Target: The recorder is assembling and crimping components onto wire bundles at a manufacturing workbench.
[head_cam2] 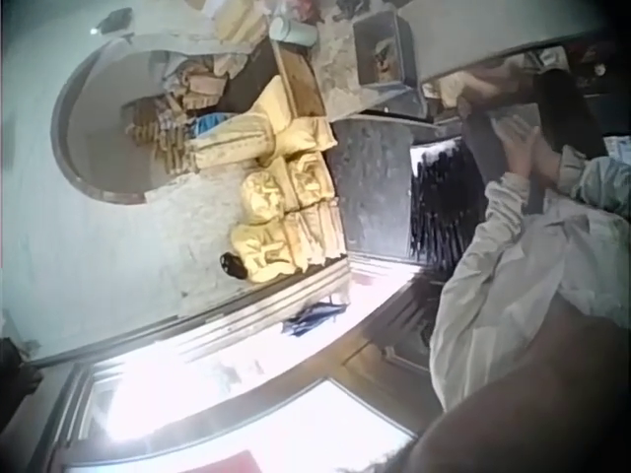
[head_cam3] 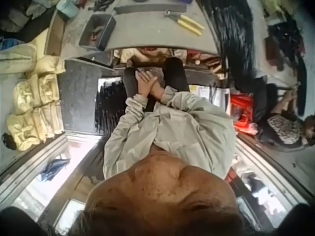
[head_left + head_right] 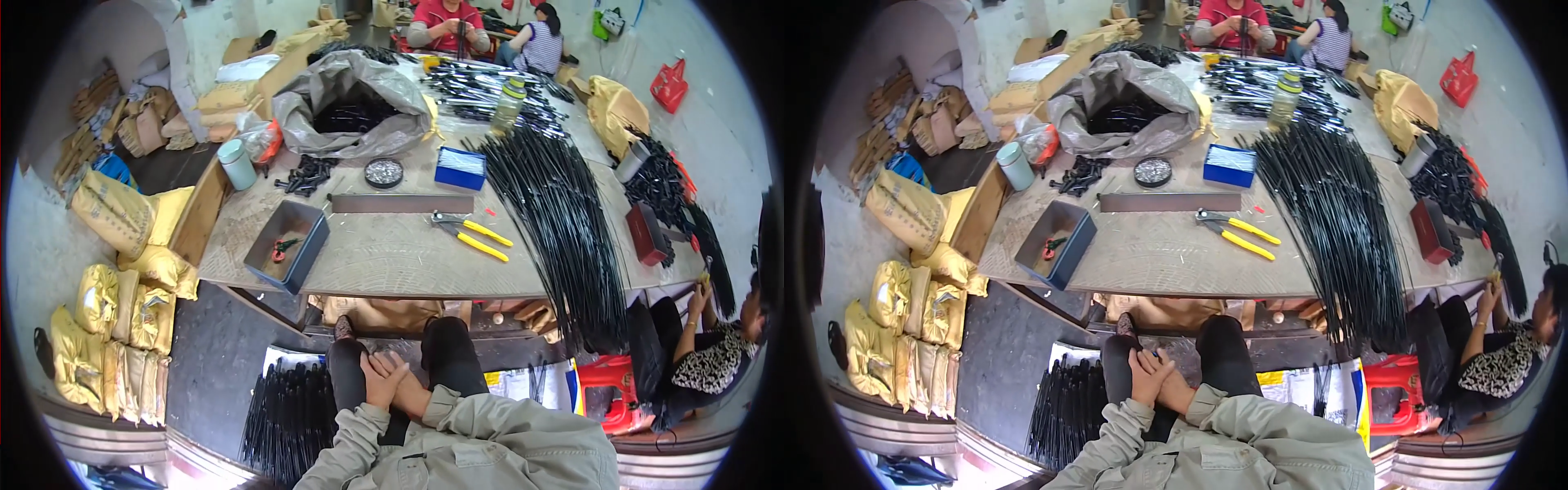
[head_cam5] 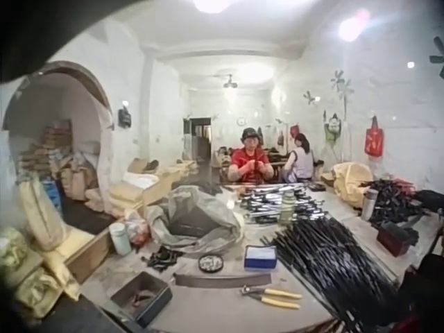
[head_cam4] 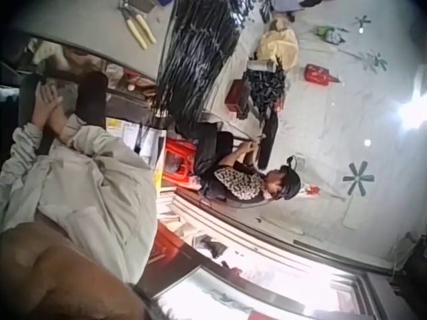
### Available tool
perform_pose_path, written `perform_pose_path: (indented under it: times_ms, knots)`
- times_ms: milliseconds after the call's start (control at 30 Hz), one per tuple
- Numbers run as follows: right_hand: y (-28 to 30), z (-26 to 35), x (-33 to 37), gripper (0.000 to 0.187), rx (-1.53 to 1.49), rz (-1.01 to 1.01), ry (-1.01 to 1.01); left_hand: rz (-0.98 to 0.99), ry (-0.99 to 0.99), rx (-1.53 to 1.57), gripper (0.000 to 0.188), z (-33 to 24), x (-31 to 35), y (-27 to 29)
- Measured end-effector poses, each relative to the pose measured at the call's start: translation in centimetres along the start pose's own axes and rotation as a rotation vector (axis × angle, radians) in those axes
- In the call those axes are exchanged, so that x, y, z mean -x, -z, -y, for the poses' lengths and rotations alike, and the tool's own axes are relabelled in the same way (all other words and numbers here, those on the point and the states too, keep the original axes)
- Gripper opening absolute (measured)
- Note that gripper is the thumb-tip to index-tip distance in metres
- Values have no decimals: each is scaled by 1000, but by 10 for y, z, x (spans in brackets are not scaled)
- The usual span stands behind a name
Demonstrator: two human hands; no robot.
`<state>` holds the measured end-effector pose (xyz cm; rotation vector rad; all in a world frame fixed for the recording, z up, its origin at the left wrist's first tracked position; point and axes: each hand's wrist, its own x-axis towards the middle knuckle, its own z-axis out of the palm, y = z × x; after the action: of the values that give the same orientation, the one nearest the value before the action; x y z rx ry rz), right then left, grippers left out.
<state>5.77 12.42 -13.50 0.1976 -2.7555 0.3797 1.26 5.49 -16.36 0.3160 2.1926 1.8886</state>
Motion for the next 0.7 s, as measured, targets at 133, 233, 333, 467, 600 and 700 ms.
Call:
perform_pose_path:
  times_ms: [133, 233, 333, 467, 600, 700]
  knots:
    - [1, 1, 14, 48, -47, 58, -52, 95, 306, 71, 41, 20, -10, 3]
    - [-4, -2, 28, 55, -27, 168, -56, 177, 472, 215, 29, 19, -6, -2]
    - [-8, -6, 34, 54, -9, 136, -30, 145, 502, 309, 21, 15, 2, -8]
    - [-8, -9, 40, 51, -84, 144, -15, 171, 496, 336, 13, 2, 6, -8]
    - [22, -22, 28, 46, -339, 156, 59, 60, 613, 411, 19, -23, 0, -8]
    - [45, -28, 18, 41, -578, 113, 65, 121, 601, 470, 24, -29, -5, -2]
